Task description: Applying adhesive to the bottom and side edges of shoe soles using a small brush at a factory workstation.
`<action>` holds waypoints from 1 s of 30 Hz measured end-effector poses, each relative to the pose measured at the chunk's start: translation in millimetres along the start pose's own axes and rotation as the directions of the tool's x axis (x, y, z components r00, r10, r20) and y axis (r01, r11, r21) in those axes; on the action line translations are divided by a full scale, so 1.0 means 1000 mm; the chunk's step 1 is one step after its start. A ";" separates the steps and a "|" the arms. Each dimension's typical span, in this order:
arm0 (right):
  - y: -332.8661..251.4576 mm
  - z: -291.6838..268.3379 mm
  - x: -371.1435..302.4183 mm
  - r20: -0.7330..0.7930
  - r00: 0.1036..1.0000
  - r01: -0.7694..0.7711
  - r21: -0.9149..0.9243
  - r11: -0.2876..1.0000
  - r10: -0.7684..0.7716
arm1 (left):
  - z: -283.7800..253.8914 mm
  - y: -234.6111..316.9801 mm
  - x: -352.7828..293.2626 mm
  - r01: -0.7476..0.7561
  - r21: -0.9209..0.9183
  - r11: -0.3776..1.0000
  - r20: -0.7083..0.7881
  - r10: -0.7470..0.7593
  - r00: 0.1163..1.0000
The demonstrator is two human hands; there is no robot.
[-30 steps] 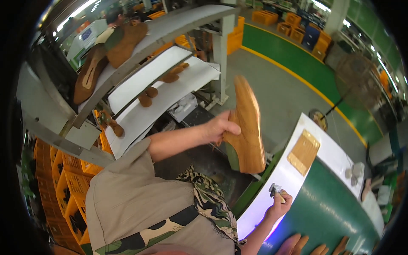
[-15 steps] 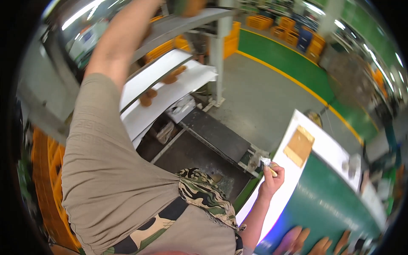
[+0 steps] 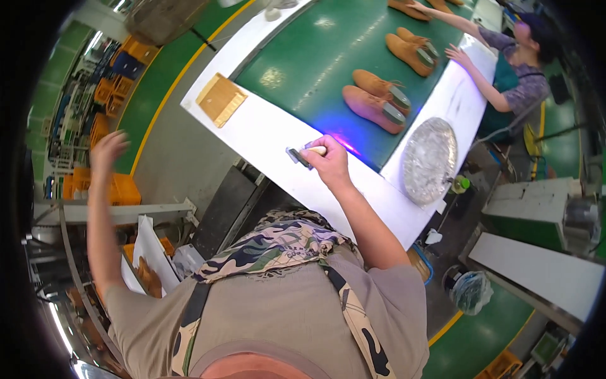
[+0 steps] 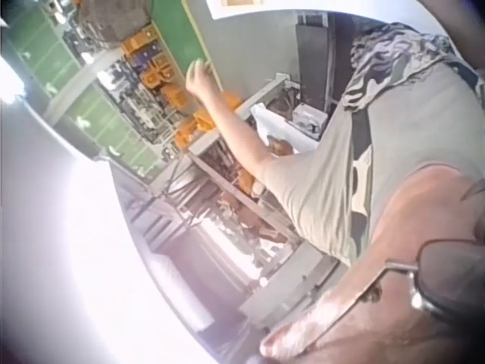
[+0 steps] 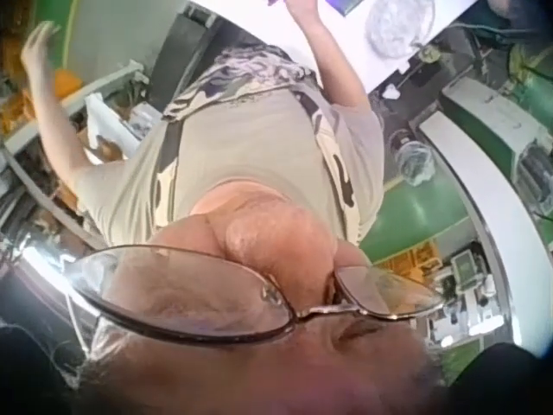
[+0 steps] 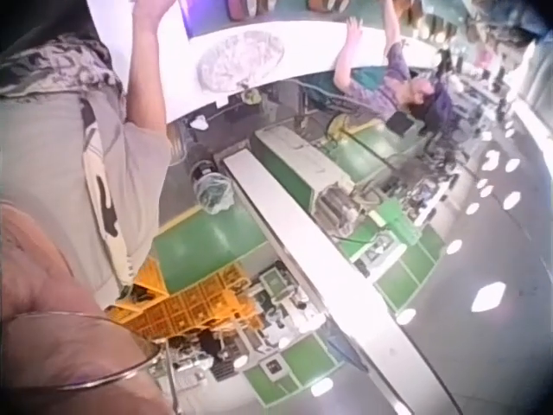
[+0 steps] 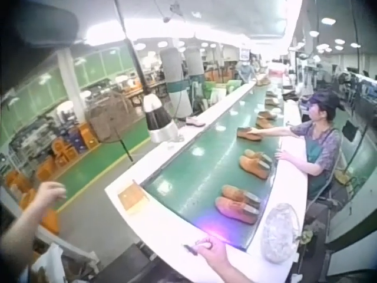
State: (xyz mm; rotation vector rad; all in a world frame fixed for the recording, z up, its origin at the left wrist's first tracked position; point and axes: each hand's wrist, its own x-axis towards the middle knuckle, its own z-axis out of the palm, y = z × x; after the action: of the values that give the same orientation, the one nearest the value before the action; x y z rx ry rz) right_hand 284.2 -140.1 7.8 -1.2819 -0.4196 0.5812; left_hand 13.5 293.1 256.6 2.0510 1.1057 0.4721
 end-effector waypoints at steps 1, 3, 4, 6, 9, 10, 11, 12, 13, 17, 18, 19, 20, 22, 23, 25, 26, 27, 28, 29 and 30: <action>0.003 -0.014 -0.006 -0.061 0.998 0.025 -0.012 1.000 -0.026 | 0.087 0.025 -0.011 0.058 -0.022 0.998 0.134 -0.055 0.990; 0.010 -0.044 -0.014 -0.133 0.989 0.061 -0.053 0.997 -0.067 | 0.249 -0.012 0.020 0.358 -0.202 0.912 0.554 -0.195 0.809; 0.005 -0.056 -0.021 -0.207 0.976 0.041 -0.112 0.993 -0.064 | 0.336 -0.020 0.025 0.484 -0.183 0.856 0.714 -0.223 0.664; 0.000 -0.080 -0.041 -0.347 0.936 -0.008 -0.202 0.979 -0.064 | 0.480 0.005 0.005 0.723 -0.075 0.687 0.881 -0.294 0.371; -0.012 -0.103 -0.066 -0.491 0.869 -0.095 -0.284 0.954 -0.060 | 0.641 0.019 0.001 0.913 -0.062 0.402 0.896 -0.381 0.229; -0.013 -0.112 -0.080 -0.585 0.809 -0.128 -0.266 0.955 -0.054 | 0.669 0.042 -0.003 0.907 -0.034 0.419 0.916 -0.351 0.196; -0.016 -0.120 -0.093 -0.664 0.746 -0.158 -0.245 0.957 -0.046 | 0.690 0.068 -0.011 0.921 -0.090 0.379 0.879 -0.405 0.253; -0.019 -0.126 -0.105 -0.722 0.689 -0.152 -0.234 0.960 -0.067 | 0.707 0.090 -0.014 0.929 -0.159 0.334 0.831 -0.463 0.309; -0.022 -0.131 -0.117 -0.773 0.629 -0.143 -0.221 0.965 -0.084 | 0.719 0.099 -0.006 0.937 -0.190 0.292 0.870 -0.392 0.298; -0.011 -0.140 -0.147 -0.911 0.401 -0.092 -0.145 0.985 -0.096 | 0.759 0.091 0.003 0.929 -0.192 0.316 0.830 -0.453 0.325; -0.008 -0.141 -0.148 -0.946 0.317 -0.045 -0.079 0.996 -0.061 | 0.760 0.081 0.001 0.942 -0.207 0.263 0.820 -0.478 0.313; -0.006 -0.143 -0.137 -0.931 0.360 -0.030 -0.072 0.997 -0.057 | 0.764 0.021 0.024 0.920 -0.248 0.303 0.912 -0.247 0.328; -0.005 -0.145 -0.125 -0.926 0.378 -0.013 0.000 1.000 0.004 | 0.762 -0.036 0.040 0.889 -0.298 0.347 0.949 0.004 0.316; 0.008 -0.158 -0.126 -0.958 0.281 -0.082 0.036 0.996 0.057 | 0.737 -0.005 -0.028 0.931 -0.269 0.248 0.944 -0.121 0.305; 0.008 -0.163 -0.119 -0.966 0.255 -0.076 0.030 0.997 0.049 | 0.710 0.023 -0.041 0.963 -0.196 0.185 0.952 -0.199 0.232; 0.003 -0.173 -0.083 -0.918 0.396 -0.154 -0.055 0.987 0.011 | 0.704 0.012 -0.041 0.885 -0.383 0.264 0.866 -0.232 0.444; -0.006 -0.176 -0.063 -0.899 0.438 -0.196 -0.079 0.977 0.015 | 0.706 0.000 -0.033 0.883 -0.393 0.258 0.860 -0.235 0.452; -0.016 -0.177 -0.046 -0.878 0.479 -0.239 -0.103 0.965 0.025 | 0.707 -0.012 -0.024 0.845 -0.441 0.301 0.851 -0.158 0.501; -0.025 -0.176 -0.031 -0.866 0.500 -0.263 -0.136 0.955 0.014 | 0.707 -0.019 -0.014 0.805 -0.486 0.339 0.839 -0.076 0.539; -0.032 -0.178 -0.018 -0.856 0.516 -0.283 -0.172 0.944 -0.001 | 0.701 -0.015 -0.003 0.806 -0.487 0.336 0.839 -0.074 0.538; -0.035 -0.183 -0.008 -0.846 0.531 -0.238 -0.194 0.952 -0.040 | 0.689 -0.004 0.007 0.800 -0.497 0.336 0.858 0.055 0.510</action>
State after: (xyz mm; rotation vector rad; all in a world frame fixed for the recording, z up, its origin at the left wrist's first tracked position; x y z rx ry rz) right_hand 392.4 -291.6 -2.7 -1.7166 0.4275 -0.0857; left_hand 440.4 -1.2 -196.9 0.6917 0.5492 -0.1723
